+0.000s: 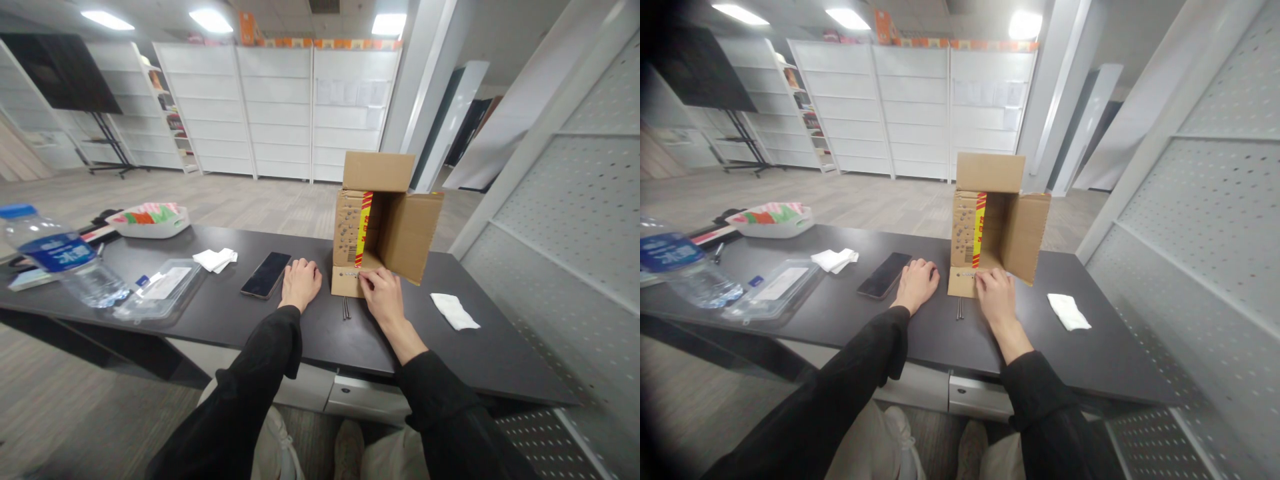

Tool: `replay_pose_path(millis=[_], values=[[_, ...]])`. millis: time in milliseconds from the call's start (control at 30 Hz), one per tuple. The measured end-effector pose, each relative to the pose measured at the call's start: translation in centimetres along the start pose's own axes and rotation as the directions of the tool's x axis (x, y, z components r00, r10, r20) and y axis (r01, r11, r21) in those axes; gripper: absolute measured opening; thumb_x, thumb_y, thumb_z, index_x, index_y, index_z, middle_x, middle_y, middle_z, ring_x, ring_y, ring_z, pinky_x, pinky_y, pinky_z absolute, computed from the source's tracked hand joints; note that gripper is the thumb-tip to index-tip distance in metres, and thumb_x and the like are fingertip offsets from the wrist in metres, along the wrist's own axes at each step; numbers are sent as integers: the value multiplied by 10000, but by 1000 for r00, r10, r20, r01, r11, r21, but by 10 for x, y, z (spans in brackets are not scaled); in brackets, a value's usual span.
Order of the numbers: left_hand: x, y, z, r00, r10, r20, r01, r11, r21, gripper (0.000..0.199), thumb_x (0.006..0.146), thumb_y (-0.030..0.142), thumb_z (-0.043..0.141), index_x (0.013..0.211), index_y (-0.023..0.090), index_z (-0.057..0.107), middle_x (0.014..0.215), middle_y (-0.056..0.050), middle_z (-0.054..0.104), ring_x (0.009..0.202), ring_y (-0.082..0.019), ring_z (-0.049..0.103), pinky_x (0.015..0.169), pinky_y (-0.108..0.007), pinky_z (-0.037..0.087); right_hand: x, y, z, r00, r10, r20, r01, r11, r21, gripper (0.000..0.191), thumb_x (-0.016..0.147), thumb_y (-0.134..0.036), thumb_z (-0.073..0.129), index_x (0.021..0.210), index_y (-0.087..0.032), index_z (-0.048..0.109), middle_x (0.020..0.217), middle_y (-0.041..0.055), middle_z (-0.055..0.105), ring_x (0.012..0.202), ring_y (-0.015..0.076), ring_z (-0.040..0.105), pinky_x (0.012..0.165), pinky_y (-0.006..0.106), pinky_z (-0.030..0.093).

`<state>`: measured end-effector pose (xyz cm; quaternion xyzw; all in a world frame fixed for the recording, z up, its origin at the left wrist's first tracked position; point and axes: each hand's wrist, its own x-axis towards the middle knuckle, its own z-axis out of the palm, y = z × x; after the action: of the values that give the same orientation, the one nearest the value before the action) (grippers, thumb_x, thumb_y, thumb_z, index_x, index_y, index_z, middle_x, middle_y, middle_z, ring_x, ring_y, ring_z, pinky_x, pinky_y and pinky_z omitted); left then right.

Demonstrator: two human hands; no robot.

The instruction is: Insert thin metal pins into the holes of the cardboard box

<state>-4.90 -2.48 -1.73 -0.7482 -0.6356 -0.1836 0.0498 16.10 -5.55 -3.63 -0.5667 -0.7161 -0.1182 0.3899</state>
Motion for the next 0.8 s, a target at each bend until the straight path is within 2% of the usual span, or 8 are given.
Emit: replay_pose_path(millis=[200, 333, 433, 633, 800], values=[[0, 0, -1, 1000, 1, 5, -1, 1000, 0, 288, 962, 305, 387, 996, 207, 656, 1053, -110, 633, 1080, -255, 528, 913, -398, 385, -1, -5, -6, 1000, -5, 19, 4, 999, 51, 236, 957, -269, 486, 946, -219, 716, 883, 64, 676, 862, 223, 592, 774, 373, 352], [0, 0, 0, 1000, -1, 2, 1, 1000, -7, 281, 963, 304, 391, 1002, 212, 653, 1057, -105, 633, 1093, -254, 527, 923, -396, 383, -3, -14, -16, 990, -116, 80, 102, 983, 152, 166, 885, -248, 557, 951, -227, 708, 931, 51, 675, 933, 217, 603, 843, 379, 363], [0, 0, 0, 1000, 1, -3, -1, 1000, -11, 279, 965, 306, 392, 1002, 211, 652, 1053, -102, 635, 1087, -254, 529, 919, -394, 383, -5, -21, -26, 966, -204, 157, 173, 967, 189, 141, 845, -270, 599, 929, -232, 705, 987, 56, 668, 987, 230, 591, 883, 392, 355], [0, -1, 2, 1000, 5, -13, -5, 1000, -15, 277, 965, 311, 396, 999, 212, 652, 1049, -99, 635, 1073, -252, 531, 916, -393, 383, -9, -26, -36, 900, -283, 331, 238, 956, 169, 298, 792, -430, 698, 1032, -253, 703, 1082, 70, 644, 1022, 265, 566, 894, 436, 324], [0, -2, 4, 1000, 6, -16, -6, 1000, -20, 274, 962, 311, 399, 1001, 215, 653, 1045, -99, 633, 1071, -252, 530, 917, -397, 383, -11, -24, -36, 868, -293, 400, 240, 954, 179, 379, 757, -499, 730, 1045, -254, 708, 1106, 78, 630, 1014, 266, 563, 880, 442, 330]])
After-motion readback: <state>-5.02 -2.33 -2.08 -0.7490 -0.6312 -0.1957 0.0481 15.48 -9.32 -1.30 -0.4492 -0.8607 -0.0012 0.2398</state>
